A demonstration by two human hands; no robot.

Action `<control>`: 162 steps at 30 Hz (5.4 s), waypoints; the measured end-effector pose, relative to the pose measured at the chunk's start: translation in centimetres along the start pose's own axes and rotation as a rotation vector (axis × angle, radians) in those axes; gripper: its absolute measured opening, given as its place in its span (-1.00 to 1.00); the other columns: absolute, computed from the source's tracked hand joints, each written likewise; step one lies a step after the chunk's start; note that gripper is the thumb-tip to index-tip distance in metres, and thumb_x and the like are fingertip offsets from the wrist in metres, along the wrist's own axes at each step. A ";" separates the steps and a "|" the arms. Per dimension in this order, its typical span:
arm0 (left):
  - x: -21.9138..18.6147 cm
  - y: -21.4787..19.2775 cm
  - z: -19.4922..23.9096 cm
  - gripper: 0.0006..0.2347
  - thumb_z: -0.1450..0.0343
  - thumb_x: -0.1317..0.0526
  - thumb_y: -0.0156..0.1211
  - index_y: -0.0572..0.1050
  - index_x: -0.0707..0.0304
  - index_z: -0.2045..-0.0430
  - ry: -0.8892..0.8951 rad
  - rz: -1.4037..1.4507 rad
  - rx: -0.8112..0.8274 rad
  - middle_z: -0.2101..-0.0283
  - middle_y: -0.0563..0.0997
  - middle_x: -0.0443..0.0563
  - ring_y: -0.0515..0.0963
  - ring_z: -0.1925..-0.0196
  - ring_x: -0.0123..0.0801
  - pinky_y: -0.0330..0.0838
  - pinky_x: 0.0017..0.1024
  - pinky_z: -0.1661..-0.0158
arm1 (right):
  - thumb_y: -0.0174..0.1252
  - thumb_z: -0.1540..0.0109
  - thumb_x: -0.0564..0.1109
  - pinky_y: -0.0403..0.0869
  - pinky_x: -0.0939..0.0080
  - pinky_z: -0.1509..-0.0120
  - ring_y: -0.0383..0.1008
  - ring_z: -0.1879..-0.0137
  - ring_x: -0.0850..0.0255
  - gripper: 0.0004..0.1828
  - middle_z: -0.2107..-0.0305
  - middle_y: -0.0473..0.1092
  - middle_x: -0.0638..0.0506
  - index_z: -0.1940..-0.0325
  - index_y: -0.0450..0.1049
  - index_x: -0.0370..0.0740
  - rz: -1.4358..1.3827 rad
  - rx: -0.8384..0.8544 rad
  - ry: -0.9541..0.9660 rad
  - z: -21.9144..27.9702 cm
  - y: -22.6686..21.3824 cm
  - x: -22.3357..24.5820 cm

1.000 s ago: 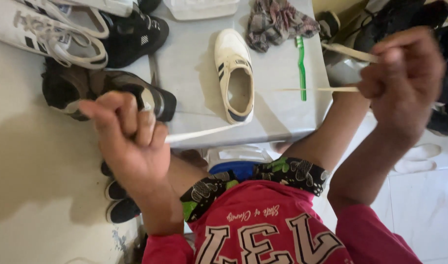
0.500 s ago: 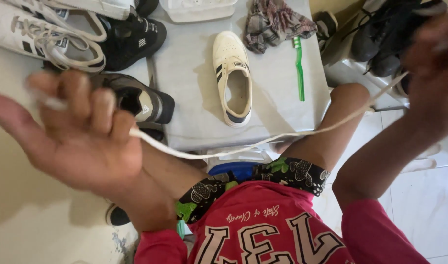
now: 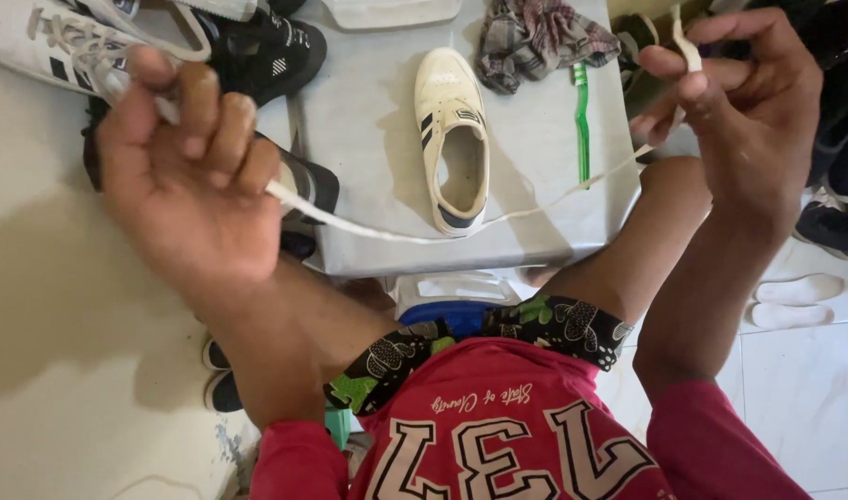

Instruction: The person laces a white sneaker by threading a white shoelace through the eyelets. They pull the lace through each hole, adjust the tension, and tie the laces into a knot.

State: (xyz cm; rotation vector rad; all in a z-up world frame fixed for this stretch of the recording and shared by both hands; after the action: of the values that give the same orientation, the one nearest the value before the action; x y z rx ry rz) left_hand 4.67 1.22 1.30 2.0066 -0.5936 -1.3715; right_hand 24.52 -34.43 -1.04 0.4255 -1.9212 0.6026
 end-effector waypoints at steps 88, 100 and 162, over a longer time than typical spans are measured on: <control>18.4 -8.3 -8.6 -0.92 -0.49 0.21 0.29 0.63 0.08 0.18 -0.150 -1.122 -0.095 0.30 0.61 0.01 0.59 0.29 -0.35 0.64 -0.39 0.24 | 0.17 -0.43 -0.12 0.50 0.21 0.30 0.52 0.43 0.09 -0.91 0.35 0.44 0.00 0.05 0.57 -0.10 0.872 0.377 -0.119 -6.7 12.8 -16.2; 18.9 -7.5 -8.4 -0.58 -0.63 -0.03 -0.18 0.57 0.25 0.38 -0.114 -1.342 0.152 0.52 0.34 0.02 0.48 0.52 -0.28 0.45 -0.39 0.45 | 0.12 -0.43 -0.11 0.47 0.12 0.42 0.50 0.46 0.03 -0.96 0.37 0.38 0.02 0.07 0.46 -0.07 0.881 0.371 -0.176 -6.8 13.0 -15.9; 19.6 -8.1 -7.5 -0.32 -0.57 -0.31 -0.51 0.66 0.06 0.39 -0.459 -1.642 0.253 0.39 0.34 -0.03 0.55 0.41 -0.06 0.48 -0.14 0.34 | 0.10 -0.42 -0.20 0.47 -0.14 0.30 0.50 0.30 -0.24 -0.95 0.29 0.37 -0.12 0.06 0.44 -0.09 0.661 0.448 -0.052 -7.2 13.0 -17.9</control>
State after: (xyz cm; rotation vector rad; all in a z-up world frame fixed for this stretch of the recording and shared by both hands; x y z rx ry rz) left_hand 18.80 -4.38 -15.27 2.3181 1.1113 -2.7372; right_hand 30.01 -19.19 -17.78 0.0646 -1.9620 1.4788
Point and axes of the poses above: each hand's wrist, its own z-axis away from the middle knuckle, its own y-axis out of the palm, x = y × z, the point moved 5 cm from there along -z, towards the middle knuckle
